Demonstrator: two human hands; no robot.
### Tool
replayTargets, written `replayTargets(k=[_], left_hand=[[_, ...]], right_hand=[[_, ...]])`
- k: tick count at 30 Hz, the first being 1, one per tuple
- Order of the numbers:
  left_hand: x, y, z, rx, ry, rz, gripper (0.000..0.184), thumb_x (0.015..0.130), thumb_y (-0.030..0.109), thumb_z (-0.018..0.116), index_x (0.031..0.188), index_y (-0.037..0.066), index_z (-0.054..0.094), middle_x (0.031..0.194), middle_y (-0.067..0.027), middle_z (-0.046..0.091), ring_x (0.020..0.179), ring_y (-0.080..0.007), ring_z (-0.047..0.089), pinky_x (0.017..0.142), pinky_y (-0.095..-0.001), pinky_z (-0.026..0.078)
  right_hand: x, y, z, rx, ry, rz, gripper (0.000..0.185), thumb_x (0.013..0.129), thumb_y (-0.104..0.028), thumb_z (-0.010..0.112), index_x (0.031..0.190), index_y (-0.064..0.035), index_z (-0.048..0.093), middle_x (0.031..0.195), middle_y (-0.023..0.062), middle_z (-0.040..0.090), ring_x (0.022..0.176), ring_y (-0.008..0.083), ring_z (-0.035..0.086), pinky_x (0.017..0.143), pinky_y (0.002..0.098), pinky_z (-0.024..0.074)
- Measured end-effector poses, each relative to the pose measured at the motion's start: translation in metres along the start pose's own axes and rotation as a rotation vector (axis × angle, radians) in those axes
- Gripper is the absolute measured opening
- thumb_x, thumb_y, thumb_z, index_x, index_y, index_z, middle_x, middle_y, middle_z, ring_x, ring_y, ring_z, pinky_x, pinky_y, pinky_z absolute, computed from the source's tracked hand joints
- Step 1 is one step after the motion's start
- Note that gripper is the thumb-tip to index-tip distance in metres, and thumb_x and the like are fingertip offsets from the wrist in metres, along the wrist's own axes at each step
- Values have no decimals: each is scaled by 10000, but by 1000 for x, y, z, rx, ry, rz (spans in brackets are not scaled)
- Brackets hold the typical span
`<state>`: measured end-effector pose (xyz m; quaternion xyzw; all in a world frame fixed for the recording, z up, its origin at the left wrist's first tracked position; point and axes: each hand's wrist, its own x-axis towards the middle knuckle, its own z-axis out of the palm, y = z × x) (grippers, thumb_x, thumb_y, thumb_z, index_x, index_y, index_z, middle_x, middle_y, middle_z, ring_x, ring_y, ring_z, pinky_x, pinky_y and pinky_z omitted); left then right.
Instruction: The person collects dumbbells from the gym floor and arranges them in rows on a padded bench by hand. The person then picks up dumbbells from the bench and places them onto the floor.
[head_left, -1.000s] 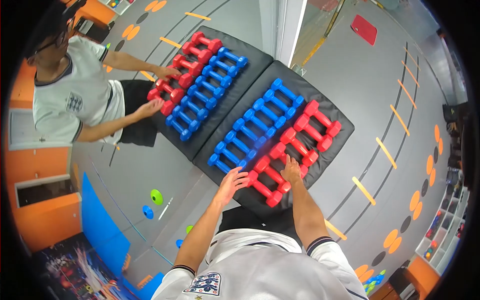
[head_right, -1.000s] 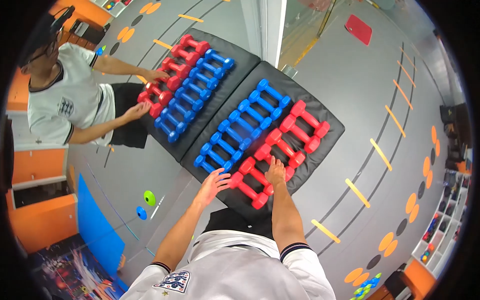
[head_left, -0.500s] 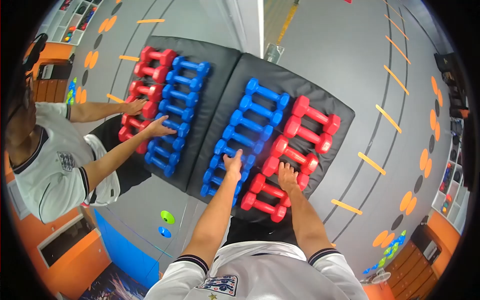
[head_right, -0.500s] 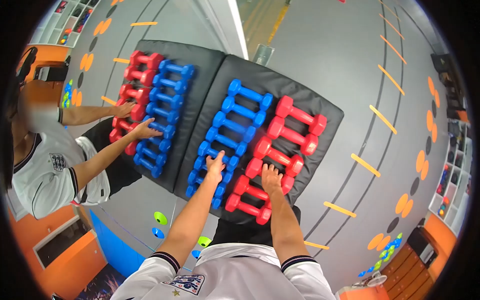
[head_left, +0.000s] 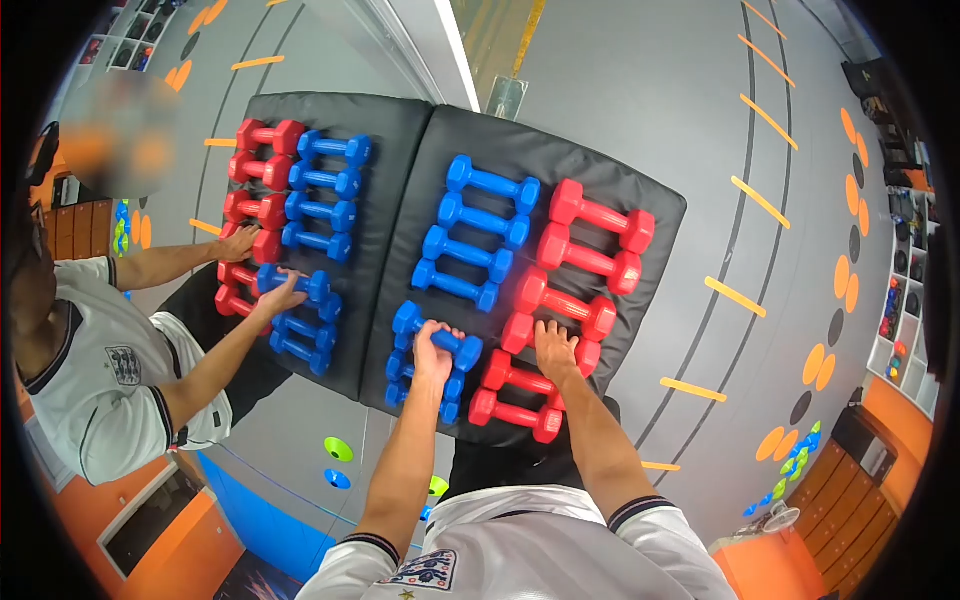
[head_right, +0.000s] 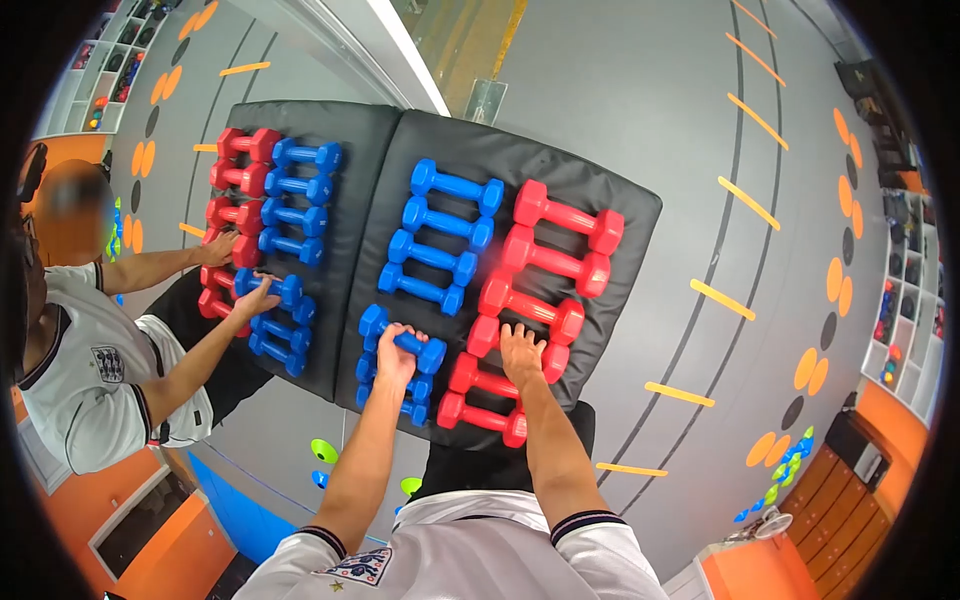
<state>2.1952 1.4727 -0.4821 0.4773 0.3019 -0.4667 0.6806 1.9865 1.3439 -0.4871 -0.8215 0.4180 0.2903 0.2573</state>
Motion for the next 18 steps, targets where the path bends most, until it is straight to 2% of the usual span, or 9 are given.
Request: replayTargets(k=[2,4,6,7,8,10,12,18], left_hand=[[-44,4,8,-87,-112,6,84,801,113,571,847,74,513,747,-100,504,711,-257,514,730,-427,470],[-84,5,11,-44,-120,8,84,833,150,576,841,103,507,705,-81,485,669,-238,494,674,-405,440],[-128,5,10,31,-196,4,190,905,272,606,867,114,508,604,-45,446,572,-203,470,604,-381,423],[-142,2,-1,43,-262,-14,170,928,267,591,862,127,521,577,-43,428,520,-193,464,544,-364,427],[-170,1,5,97,-228,50,138,935,224,583,848,141,516,571,-41,429,479,-192,466,485,-354,429],[-210,-1,-5,152,-307,73,96,935,201,546,864,163,493,570,-40,427,479,-194,462,476,-359,406],[-243,-5,-18,62,-325,101,120,900,105,580,827,120,486,557,-58,459,440,-196,483,443,-363,427],[-317,-30,-74,156,-317,229,149,865,75,606,803,86,471,543,-80,469,431,-192,481,438,-362,431]], right_hand=[[0,0,6,-3,35,4,337,845,-75,584,1165,-82,481,1184,165,527,1112,357,558,898,608,453],[-4,-1,4,14,49,2,328,853,-67,580,1167,-105,497,1199,154,539,1118,354,559,890,619,434],[-8,-1,6,20,89,-6,315,868,-81,560,1174,-110,491,1206,135,542,1129,348,557,906,633,424],[-11,1,7,26,104,-19,308,878,-89,544,1180,-112,487,1211,126,543,1132,344,557,915,640,417],[-13,2,8,34,117,-36,302,888,-96,528,1186,-114,483,1215,116,544,1136,340,557,924,647,411],[-9,9,17,36,68,-71,341,907,-127,495,1246,-122,458,1230,113,540,1146,346,552,910,659,415],[-12,13,24,43,152,-113,407,879,-145,560,1265,-97,441,1229,117,540,1150,335,548,899,637,427],[-67,33,-11,216,182,-369,657,747,-121,705,1315,-29,388,1234,159,522,1150,373,519,921,576,438]])
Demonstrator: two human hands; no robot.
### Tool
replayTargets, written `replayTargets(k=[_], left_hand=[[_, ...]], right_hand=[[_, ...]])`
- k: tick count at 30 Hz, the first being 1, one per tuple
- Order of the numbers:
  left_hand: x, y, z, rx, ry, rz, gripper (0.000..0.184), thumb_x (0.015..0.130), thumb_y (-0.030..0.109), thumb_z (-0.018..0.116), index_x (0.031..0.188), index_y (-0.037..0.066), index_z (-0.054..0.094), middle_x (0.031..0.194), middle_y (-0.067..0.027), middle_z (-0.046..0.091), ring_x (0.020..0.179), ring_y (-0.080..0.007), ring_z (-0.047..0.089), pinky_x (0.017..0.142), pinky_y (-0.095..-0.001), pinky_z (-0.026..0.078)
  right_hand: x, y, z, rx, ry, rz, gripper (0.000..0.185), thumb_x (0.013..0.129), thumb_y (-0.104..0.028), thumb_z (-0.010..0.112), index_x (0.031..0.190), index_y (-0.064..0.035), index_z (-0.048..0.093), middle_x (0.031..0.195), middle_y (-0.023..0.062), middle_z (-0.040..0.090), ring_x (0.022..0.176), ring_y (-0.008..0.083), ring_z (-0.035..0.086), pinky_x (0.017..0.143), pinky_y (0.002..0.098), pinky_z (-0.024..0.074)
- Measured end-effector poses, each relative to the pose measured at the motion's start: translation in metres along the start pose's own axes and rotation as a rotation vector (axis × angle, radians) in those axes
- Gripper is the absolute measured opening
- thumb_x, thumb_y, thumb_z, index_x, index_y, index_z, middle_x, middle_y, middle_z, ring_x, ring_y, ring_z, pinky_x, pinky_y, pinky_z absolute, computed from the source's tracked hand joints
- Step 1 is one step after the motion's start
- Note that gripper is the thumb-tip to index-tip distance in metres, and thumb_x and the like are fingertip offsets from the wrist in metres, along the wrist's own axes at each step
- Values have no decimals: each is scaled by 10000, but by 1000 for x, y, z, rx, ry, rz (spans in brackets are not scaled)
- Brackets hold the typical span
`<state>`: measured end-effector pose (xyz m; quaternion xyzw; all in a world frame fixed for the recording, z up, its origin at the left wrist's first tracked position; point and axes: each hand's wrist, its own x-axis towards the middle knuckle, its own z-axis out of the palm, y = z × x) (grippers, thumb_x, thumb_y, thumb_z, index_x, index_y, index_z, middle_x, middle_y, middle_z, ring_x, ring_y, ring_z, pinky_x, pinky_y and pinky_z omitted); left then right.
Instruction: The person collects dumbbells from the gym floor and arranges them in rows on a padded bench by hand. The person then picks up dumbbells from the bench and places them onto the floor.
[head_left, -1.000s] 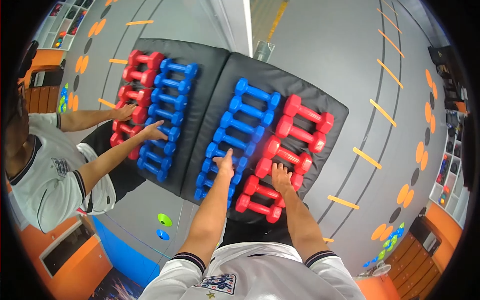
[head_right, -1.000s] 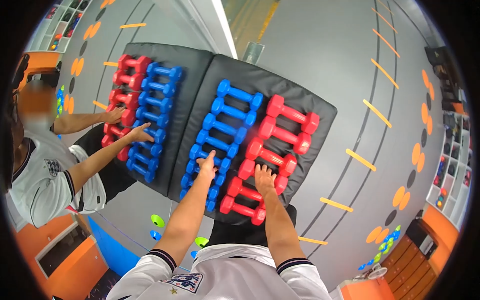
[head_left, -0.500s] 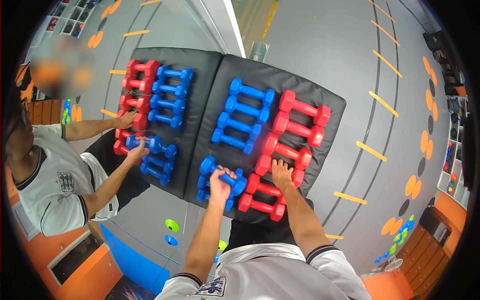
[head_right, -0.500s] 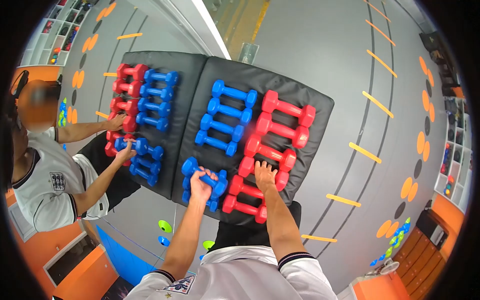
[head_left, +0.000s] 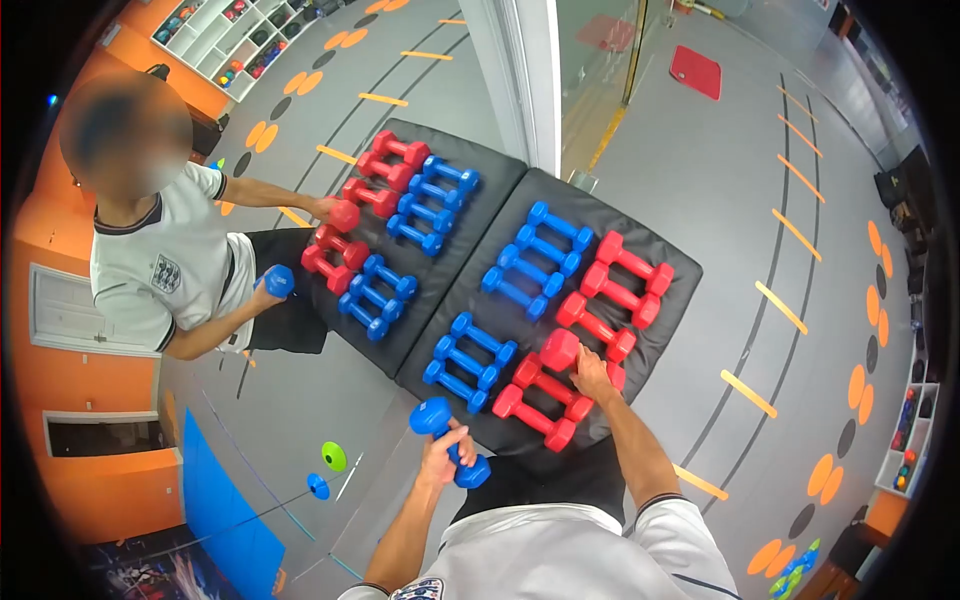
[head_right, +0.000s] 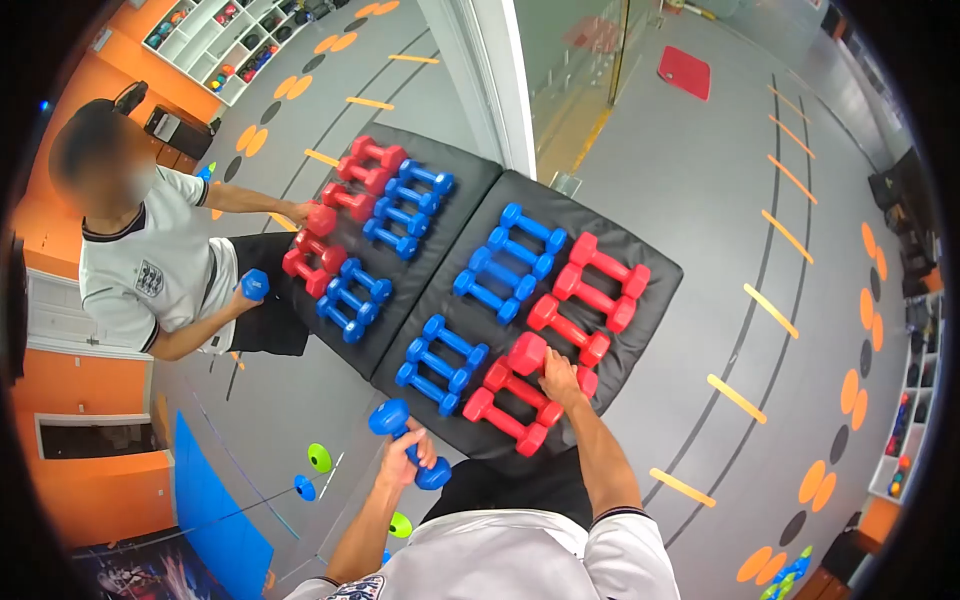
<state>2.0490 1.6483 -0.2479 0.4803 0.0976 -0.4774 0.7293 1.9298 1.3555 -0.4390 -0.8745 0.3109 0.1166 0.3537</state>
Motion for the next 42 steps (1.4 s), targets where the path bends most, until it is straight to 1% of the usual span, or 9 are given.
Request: replayTargets(k=[4,5,10,14,24,29,31,32,42], left_hand=[[-44,-10,-2,68,-12,26,147,846,68,621,800,73,481,524,-79,470,409,-193,471,428,-353,433],[-53,-12,1,63,-35,27,137,834,58,627,791,68,498,518,-75,475,406,-189,476,422,-344,428],[-77,-17,34,226,-273,-34,177,832,77,655,712,69,526,523,-55,498,416,-160,491,435,-311,419],[-90,-28,83,378,-544,-157,194,842,101,678,717,78,532,526,-39,511,413,-136,484,439,-288,412],[-149,-148,248,598,-1191,-306,222,844,38,667,689,95,517,561,-13,530,497,-119,525,516,-282,420],[-196,-237,343,838,-1671,598,123,780,44,711,747,85,600,612,2,543,542,-117,511,552,-285,422],[-221,-292,384,860,-1638,166,85,726,43,709,718,71,629,606,-27,597,542,-128,566,538,-291,447],[-232,-305,390,877,-1580,-50,67,700,42,707,703,64,644,603,-42,625,543,-134,594,531,-293,459],[-290,-425,521,768,-1881,278,279,668,-55,736,883,44,588,634,-65,610,547,-141,588,515,-295,462]], right_hand=[[-67,-22,-44,294,223,-228,666,712,-123,710,1300,-8,419,1159,211,582,1078,423,560,897,501,474],[-92,-33,-57,336,245,-156,542,699,-126,722,1202,-32,543,1085,208,635,1019,422,596,873,452,493],[-218,-84,-108,690,377,-82,327,702,-155,759,1012,-82,684,1001,141,696,967,315,665,820,396,521],[-330,-126,-154,871,547,22,420,708,-175,793,1083,-55,648,1008,114,694,941,261,672,827,382,521],[-534,-51,-157,763,767,-28,628,650,-220,867,1190,-61,590,1104,110,660,1019,224,643,879,363,507],[-609,14,-167,744,1108,-256,640,645,-177,860,1210,-57,584,1157,122,638,1082,256,616,926,396,485],[-660,64,-175,370,1175,-262,655,631,-159,860,1214,-52,583,1183,121,625,1123,265,592,951,409,468],[-674,73,-168,443,1160,-231,654,629,-161,860,1213,-53,585,1185,122,624,1129,269,588,958,411,464],[-781,173,-215,713,1380,-136,579,668,-160,846,1182,-66,594,1132,102,638,1047,235,616,870,379,502]])
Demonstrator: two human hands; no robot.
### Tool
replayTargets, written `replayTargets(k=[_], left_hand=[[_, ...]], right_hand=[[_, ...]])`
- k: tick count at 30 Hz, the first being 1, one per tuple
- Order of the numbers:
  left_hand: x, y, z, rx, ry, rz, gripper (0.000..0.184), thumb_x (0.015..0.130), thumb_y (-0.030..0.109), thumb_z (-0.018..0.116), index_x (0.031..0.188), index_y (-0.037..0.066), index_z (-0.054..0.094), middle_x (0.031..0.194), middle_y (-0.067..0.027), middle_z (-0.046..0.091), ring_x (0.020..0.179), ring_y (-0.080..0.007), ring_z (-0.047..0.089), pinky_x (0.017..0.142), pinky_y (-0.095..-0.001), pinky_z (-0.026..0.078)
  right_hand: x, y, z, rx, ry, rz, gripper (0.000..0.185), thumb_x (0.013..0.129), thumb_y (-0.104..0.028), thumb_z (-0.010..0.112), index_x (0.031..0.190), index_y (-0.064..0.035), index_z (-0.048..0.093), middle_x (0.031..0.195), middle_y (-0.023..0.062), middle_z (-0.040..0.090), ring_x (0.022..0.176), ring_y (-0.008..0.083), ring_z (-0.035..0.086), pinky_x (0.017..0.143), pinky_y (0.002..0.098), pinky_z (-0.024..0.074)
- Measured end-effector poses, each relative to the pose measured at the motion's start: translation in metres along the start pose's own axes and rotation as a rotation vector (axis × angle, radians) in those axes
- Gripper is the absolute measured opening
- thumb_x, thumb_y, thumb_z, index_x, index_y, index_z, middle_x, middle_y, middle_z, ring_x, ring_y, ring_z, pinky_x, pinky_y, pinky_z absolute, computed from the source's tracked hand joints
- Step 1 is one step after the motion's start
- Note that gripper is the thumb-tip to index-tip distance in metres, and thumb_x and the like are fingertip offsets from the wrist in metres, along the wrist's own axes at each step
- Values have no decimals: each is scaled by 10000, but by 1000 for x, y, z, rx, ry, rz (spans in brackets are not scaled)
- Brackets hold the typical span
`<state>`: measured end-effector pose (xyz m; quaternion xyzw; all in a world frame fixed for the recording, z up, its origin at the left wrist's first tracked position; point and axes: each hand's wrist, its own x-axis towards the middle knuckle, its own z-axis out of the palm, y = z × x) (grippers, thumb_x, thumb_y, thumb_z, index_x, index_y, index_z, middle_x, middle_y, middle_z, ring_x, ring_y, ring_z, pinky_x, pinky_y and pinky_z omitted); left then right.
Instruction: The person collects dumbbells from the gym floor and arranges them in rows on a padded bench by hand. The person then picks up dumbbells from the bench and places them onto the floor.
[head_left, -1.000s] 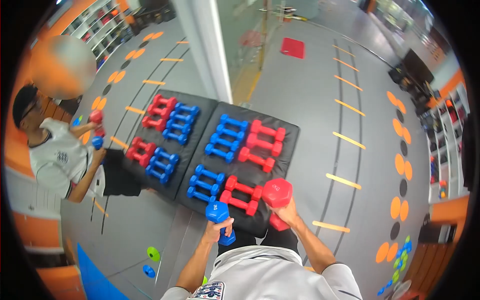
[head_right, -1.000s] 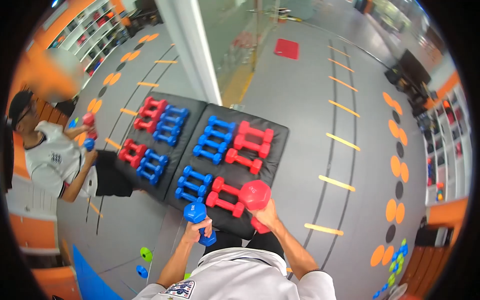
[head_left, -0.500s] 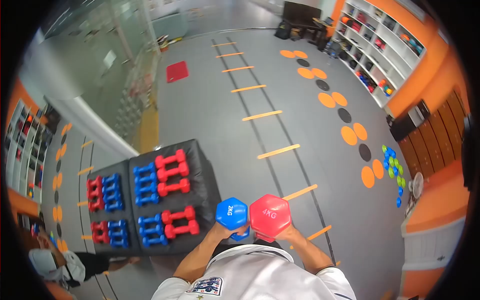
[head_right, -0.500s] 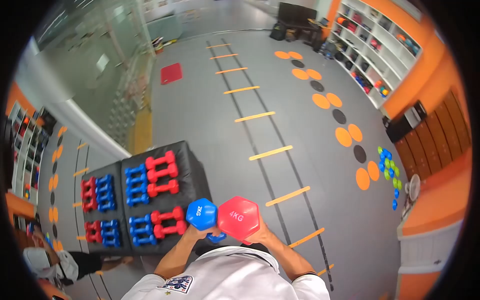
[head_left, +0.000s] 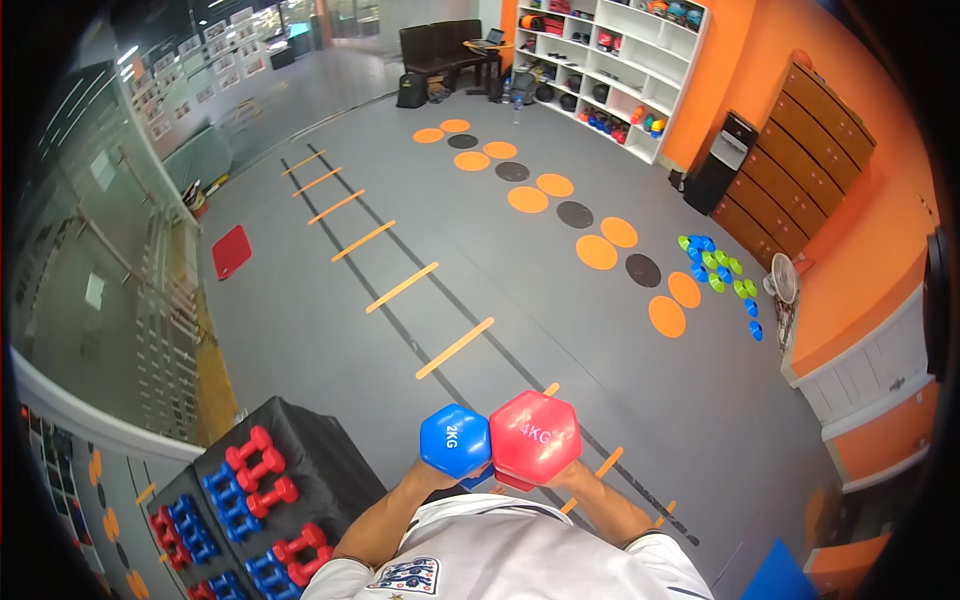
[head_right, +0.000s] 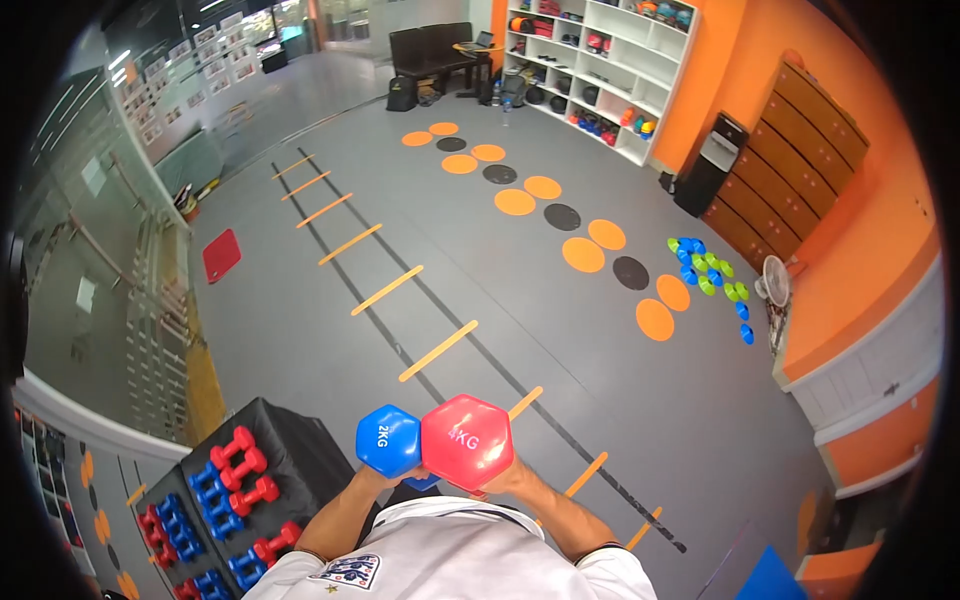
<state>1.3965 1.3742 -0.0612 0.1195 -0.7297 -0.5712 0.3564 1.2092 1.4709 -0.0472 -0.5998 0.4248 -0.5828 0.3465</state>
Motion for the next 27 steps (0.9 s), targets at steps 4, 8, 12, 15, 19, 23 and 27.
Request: replayTargets(k=[4,8,12,15,19,23,27], left_hand=[[56,-49,-6,-75,-75,-60,251,691,-62,719,874,52,590,631,-59,607,554,-135,580,522,-289,458],[127,-93,-20,-277,-101,-168,171,712,-43,706,806,50,597,619,-50,607,551,-138,581,522,-289,455],[214,-126,-53,19,-192,64,140,703,2,719,743,59,598,616,-45,613,546,-142,583,527,-282,452],[297,-151,-80,78,-135,272,188,675,44,753,816,56,630,615,-41,616,541,-144,587,522,-277,451],[364,-201,-109,-139,-191,54,293,658,21,766,915,42,627,632,-39,615,536,-142,581,507,-282,446],[438,-223,-134,-238,-238,-247,298,675,60,787,929,62,630,738,-39,641,645,-157,605,678,-320,436],[506,-282,-151,-267,-231,-280,332,699,225,837,970,114,682,932,-43,696,876,-193,659,1022,-394,422]], right_hand=[[27,45,-43,-62,15,-44,653,673,-207,868,1240,-97,563,1207,83,611,1108,223,591,923,385,481],[87,71,-84,-88,50,-57,631,687,-203,857,1234,-84,565,1197,93,616,1100,227,597,920,384,485],[158,99,-118,-103,117,-35,610,700,-198,846,1228,-71,568,1187,103,622,1093,230,603,916,382,489],[227,117,-147,-119,155,-20,594,711,-195,837,1224,-61,569,1180,111,626,1087,233,608,913,381,491],[300,149,-180,-145,182,19,578,720,-191,829,1219,-52,572,1174,116,630,1082,234,611,909,380,494],[358,180,-215,-79,217,124,583,704,-171,835,1215,-59,578,1176,110,629,1084,236,607,911,384,491],[423,217,-264,-113,224,30,606,678,-160,853,1214,-79,580,1178,98,625,1086,235,604,914,382,492]])
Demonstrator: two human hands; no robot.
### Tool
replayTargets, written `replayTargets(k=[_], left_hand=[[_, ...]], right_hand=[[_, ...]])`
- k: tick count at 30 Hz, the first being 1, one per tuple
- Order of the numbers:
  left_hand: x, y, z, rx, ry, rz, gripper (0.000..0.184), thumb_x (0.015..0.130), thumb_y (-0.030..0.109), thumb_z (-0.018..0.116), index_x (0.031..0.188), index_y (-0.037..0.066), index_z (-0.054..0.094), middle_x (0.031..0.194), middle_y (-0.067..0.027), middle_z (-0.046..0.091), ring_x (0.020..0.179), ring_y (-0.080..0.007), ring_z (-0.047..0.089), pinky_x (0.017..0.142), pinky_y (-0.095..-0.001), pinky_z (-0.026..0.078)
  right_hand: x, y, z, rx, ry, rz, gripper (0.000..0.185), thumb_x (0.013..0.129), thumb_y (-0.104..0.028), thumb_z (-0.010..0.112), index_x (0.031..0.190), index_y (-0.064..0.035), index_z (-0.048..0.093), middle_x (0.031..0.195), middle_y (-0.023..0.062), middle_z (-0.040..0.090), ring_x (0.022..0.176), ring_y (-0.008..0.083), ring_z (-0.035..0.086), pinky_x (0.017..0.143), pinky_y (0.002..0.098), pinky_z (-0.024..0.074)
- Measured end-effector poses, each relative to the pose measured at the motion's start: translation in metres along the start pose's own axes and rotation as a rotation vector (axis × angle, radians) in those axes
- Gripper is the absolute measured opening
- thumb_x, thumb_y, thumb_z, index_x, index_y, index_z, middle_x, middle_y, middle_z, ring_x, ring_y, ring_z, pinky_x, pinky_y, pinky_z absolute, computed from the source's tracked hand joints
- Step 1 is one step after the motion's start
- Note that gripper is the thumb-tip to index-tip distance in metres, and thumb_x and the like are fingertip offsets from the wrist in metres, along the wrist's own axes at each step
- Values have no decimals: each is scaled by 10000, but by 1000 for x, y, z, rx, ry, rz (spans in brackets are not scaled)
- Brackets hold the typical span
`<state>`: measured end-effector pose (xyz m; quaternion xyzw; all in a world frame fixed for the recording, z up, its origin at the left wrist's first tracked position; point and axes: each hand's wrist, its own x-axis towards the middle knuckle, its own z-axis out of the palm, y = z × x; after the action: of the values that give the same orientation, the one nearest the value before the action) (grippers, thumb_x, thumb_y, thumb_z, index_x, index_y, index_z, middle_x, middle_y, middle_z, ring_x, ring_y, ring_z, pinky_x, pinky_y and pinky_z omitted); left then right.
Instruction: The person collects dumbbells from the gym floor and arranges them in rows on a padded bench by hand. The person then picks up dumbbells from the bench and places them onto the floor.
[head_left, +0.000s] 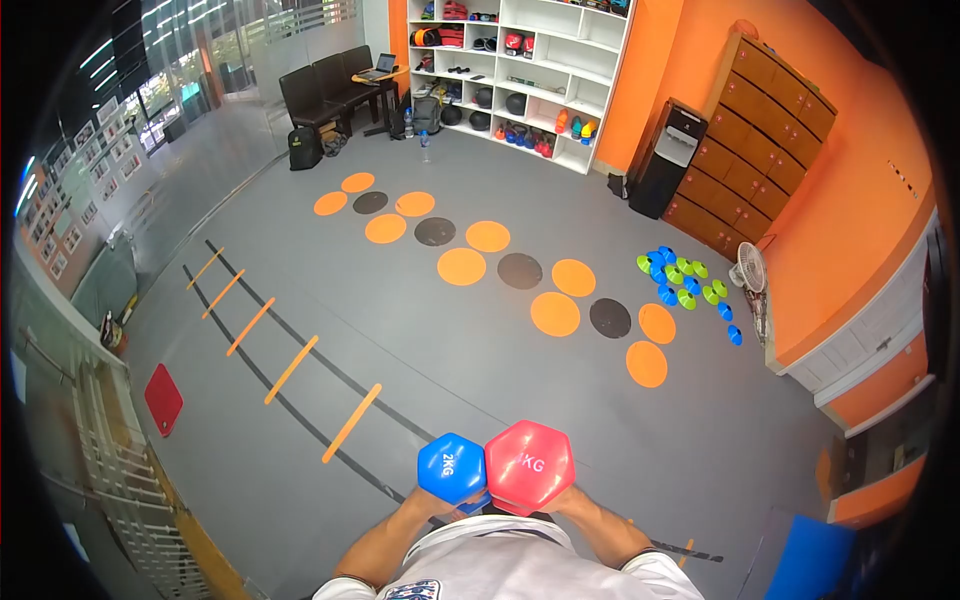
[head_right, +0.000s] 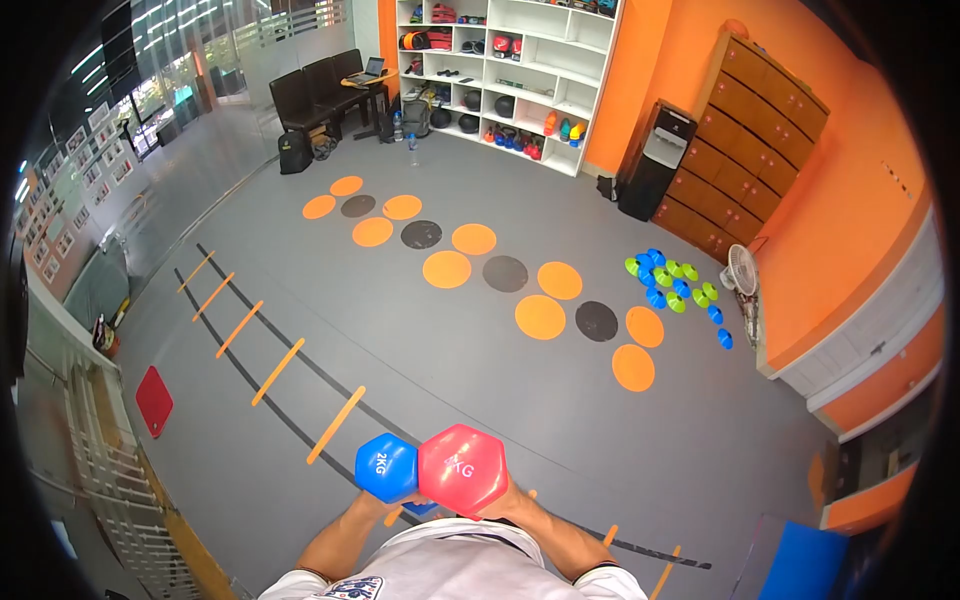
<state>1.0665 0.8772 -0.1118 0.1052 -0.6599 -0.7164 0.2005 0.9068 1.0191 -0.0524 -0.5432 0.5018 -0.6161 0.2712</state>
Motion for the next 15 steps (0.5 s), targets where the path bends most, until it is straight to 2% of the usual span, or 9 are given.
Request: replayTargets(k=[2,3,5,6,9,13,15], left_hand=[[43,0,-14,52,6,72,321,709,228,833,968,113,683,928,-50,697,874,-198,661,966,-390,449],[71,21,-15,96,31,147,307,715,222,828,962,112,683,923,-52,697,865,-203,661,915,-387,474],[135,29,-34,234,18,310,296,702,166,829,945,108,670,854,-45,680,803,-193,648,796,-364,498],[166,22,-44,318,-9,386,307,682,116,834,933,106,657,791,-34,664,748,-179,634,729,-344,498],[244,32,-65,265,-70,280,269,687,46,819,873,75,627,677,-37,634,615,-155,615,582,-300,492],[344,18,-90,68,-121,333,210,726,-3,779,822,49,599,613,-68,614,524,-144,597,475,-279,462],[392,15,-106,70,-136,368,204,733,-6,774,821,51,599,612,-65,605,525,-142,590,470,-284,458]], right_hand=[[29,35,-19,16,-13,-15,661,661,-191,883,1234,-105,567,1208,79,610,1097,224,599,926,376,494],[51,42,-29,53,-4,2,640,662,-176,872,1223,-95,575,1196,88,616,1095,232,600,921,380,494],[102,50,-53,117,20,29,599,665,-145,851,1200,-74,593,1171,106,629,1092,247,601,912,388,494],[119,65,-70,52,23,22,611,659,-148,856,1205,-77,591,1182,106,624,1101,250,597,921,391,490],[173,102,-110,-10,56,16,649,647,-153,871,1224,-86,581,1212,105,610,1128,259,583,948,399,476],[253,123,-157,61,110,11,692,649,-150,877,1259,-96,555,1234,102,598,1154,263,567,968,407,461],[293,142,-180,53,101,2,695,655,-147,874,1267,-97,547,1234,99,599,1155,259,566,965,406,463]])
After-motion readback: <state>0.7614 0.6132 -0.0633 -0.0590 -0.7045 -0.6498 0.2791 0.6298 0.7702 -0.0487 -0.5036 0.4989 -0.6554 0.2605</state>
